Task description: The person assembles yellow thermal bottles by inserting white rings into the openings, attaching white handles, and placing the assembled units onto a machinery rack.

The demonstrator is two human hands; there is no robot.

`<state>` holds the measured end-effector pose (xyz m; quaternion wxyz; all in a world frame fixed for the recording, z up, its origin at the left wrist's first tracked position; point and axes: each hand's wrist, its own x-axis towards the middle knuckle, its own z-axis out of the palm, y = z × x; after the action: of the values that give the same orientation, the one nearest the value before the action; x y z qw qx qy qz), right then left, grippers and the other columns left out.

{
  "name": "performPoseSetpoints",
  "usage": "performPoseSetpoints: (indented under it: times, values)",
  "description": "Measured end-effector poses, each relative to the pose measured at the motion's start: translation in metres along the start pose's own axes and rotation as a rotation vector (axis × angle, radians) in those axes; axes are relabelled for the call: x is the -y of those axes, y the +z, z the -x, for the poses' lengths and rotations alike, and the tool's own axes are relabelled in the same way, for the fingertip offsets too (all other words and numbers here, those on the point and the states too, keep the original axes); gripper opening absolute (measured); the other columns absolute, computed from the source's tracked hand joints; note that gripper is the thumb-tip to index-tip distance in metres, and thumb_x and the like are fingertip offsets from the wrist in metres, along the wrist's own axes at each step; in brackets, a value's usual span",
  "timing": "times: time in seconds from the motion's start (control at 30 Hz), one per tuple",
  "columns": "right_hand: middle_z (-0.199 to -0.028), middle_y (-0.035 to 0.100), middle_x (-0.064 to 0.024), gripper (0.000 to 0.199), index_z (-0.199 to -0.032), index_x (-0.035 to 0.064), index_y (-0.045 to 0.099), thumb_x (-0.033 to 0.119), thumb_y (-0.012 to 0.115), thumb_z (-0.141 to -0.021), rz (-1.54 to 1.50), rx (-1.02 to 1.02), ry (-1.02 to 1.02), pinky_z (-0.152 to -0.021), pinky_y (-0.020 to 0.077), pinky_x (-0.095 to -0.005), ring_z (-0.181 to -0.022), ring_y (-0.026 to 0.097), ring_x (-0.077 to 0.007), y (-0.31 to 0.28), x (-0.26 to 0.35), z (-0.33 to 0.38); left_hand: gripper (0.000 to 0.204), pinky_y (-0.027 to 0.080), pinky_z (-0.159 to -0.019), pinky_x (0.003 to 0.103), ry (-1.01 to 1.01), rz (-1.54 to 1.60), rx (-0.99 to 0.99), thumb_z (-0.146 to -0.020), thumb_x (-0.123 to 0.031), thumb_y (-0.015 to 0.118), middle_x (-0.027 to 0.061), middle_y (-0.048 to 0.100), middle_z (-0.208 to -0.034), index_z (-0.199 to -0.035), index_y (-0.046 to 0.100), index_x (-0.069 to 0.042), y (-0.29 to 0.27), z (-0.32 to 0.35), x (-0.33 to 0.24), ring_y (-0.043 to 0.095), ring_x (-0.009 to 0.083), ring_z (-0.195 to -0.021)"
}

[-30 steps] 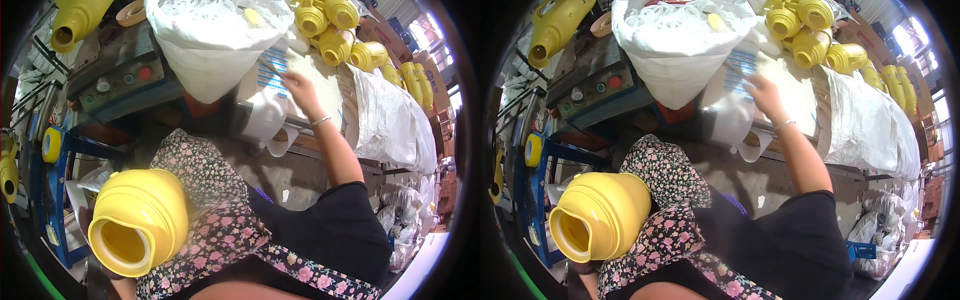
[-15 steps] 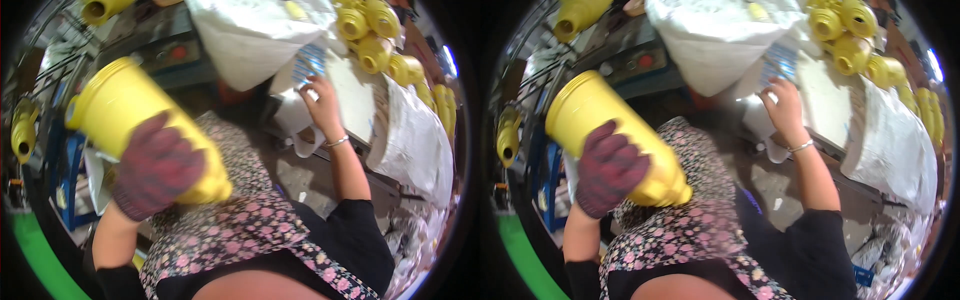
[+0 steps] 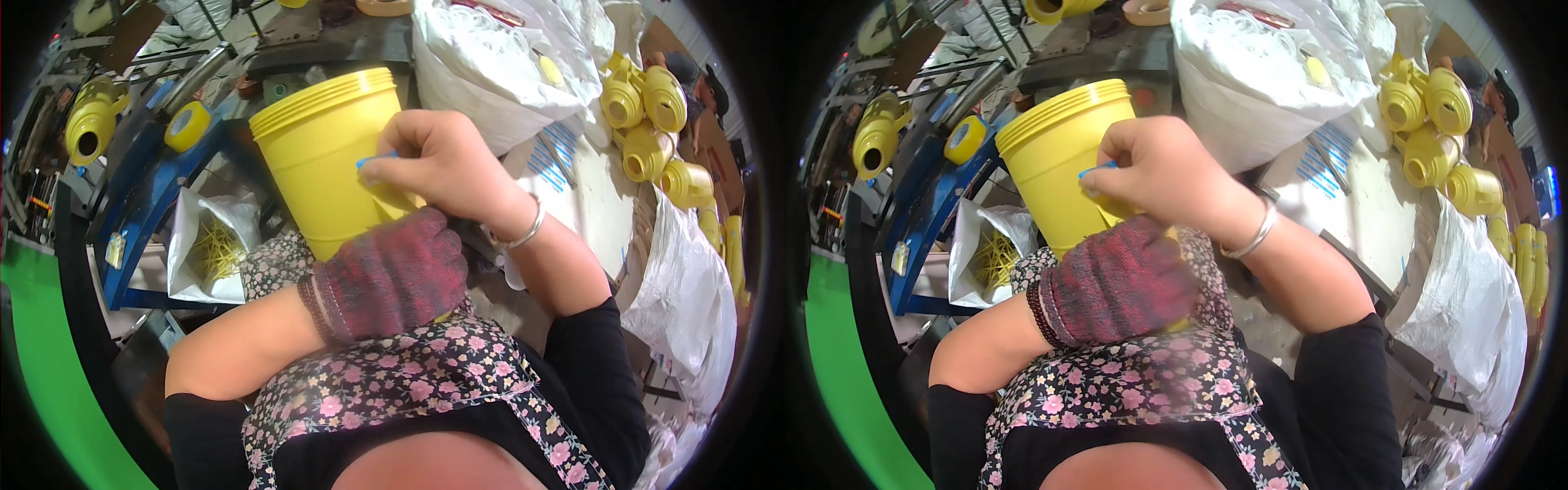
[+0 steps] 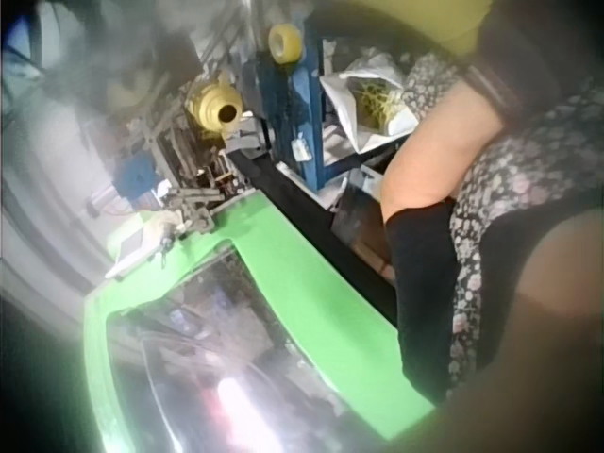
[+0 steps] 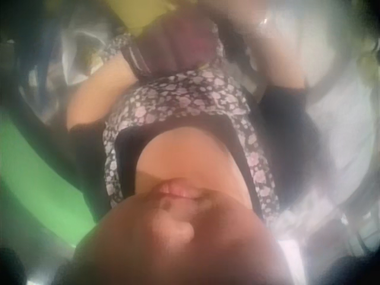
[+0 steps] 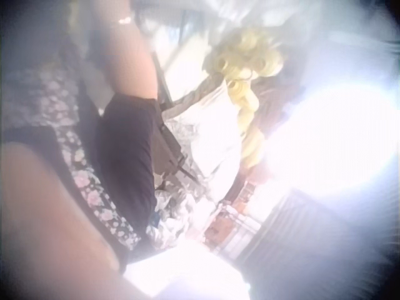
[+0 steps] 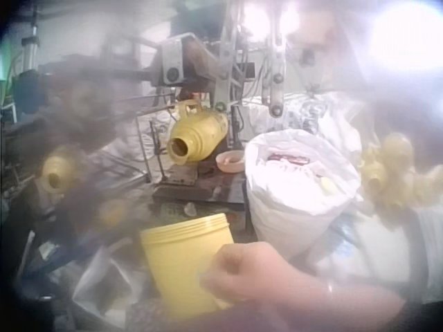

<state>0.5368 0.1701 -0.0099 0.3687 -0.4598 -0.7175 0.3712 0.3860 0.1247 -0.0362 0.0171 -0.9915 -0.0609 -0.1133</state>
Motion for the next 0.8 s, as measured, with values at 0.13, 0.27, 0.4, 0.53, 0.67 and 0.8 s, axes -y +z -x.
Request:
performPoseSetpoints:
  times: [0.13, 0.27, 0.4, 0.53, 0.67, 0.8]
  values:
    - [-0.071, 0.060, -0.0171, 0.052, -0.090, -0.0021, 0.057, 0.039, 0.083, -0.070, 0.466, -0.173, 0.025, -0.063, 0.0484, -0.0391, -0.066, 0.060, -0.0295, -0.007, -0.031, -0.022, 0.022, 0.046, -0.096, 0.046, -0.081, -0.170, -0.118, -0.075, -0.023, 0.057, -0.0012, 0.058, -0.089, -0.094, 0.066, -0.017, -0.015, 0.034, -0.001, 0.057, 0.0212, -0.092]
    - [-0.132, 0.050, -0.0202, 0.082, -0.138, 0.0058, 0.042, 0.022, 0.085, -0.069, 0.035, 0.286, -0.021, -0.095, 0.0475, -0.0375, -0.110, 0.058, -0.0277, 0.001, -0.045, 0.033, 0.025, 0.048, -0.073, 0.041, -0.481, -0.626, -0.357, -0.077, -0.026, 0.061, 0.0024, 0.061, -0.081, -0.100, 0.067, -0.017, -0.058, 0.099, 0.053, 0.059, 0.0243, -0.077]
    - [-0.137, 0.048, -0.0252, 0.094, -0.141, 0.0070, 0.043, 0.024, 0.089, -0.061, 0.437, 0.066, -0.358, -0.104, 0.0415, -0.0400, -0.123, 0.053, -0.0371, 0.056, -0.035, 0.031, 0.046, 0.050, -0.080, 0.040, -0.666, -0.292, -0.658, -0.065, -0.011, 0.074, 0.0069, 0.066, -0.098, -0.110, 0.066, -0.015, -0.044, 0.151, 0.101, 0.063, 0.0282, -0.090]
    - [-0.130, 0.057, -0.0205, 0.084, -0.138, -0.0102, 0.042, 0.015, 0.078, -0.067, -0.642, 0.015, 0.334, -0.100, 0.0462, -0.0379, -0.116, 0.059, -0.0291, 0.032, -0.062, 0.028, 0.041, 0.050, -0.091, 0.041, -0.975, -0.259, -0.839, -0.077, -0.018, 0.072, 0.0146, 0.063, -0.112, -0.117, 0.062, -0.014, -0.071, 0.228, 0.164, 0.062, 0.0326, -0.102]
    - [-0.141, 0.047, -0.0166, 0.095, -0.145, -0.0022, 0.032, 0.034, 0.077, -0.070, -1.052, -0.005, 0.429, -0.101, 0.0456, -0.0425, -0.128, 0.049, -0.0284, 0.037, -0.074, 0.021, 0.050, 0.049, -0.092, 0.042, -1.558, -0.738, -0.449, -0.085, -0.029, 0.066, 0.0187, 0.058, -0.121, -0.128, 0.050, -0.008, -0.145, 0.347, 0.209, 0.059, 0.0382, -0.106]
    - [-0.133, 0.051, -0.0092, 0.087, -0.147, 0.0148, 0.029, 0.040, 0.073, -0.077, -0.940, 0.058, 0.186, -0.071, 0.0574, -0.0395, -0.107, 0.060, -0.0295, 0.059, -0.050, -0.051, 0.041, 0.048, -0.084, 0.045, -1.633, -0.867, -0.198, -0.086, -0.032, 0.064, 0.0157, 0.060, -0.116, -0.119, 0.053, -0.009, -0.124, 0.351, 0.193, 0.060, 0.0371, -0.098]
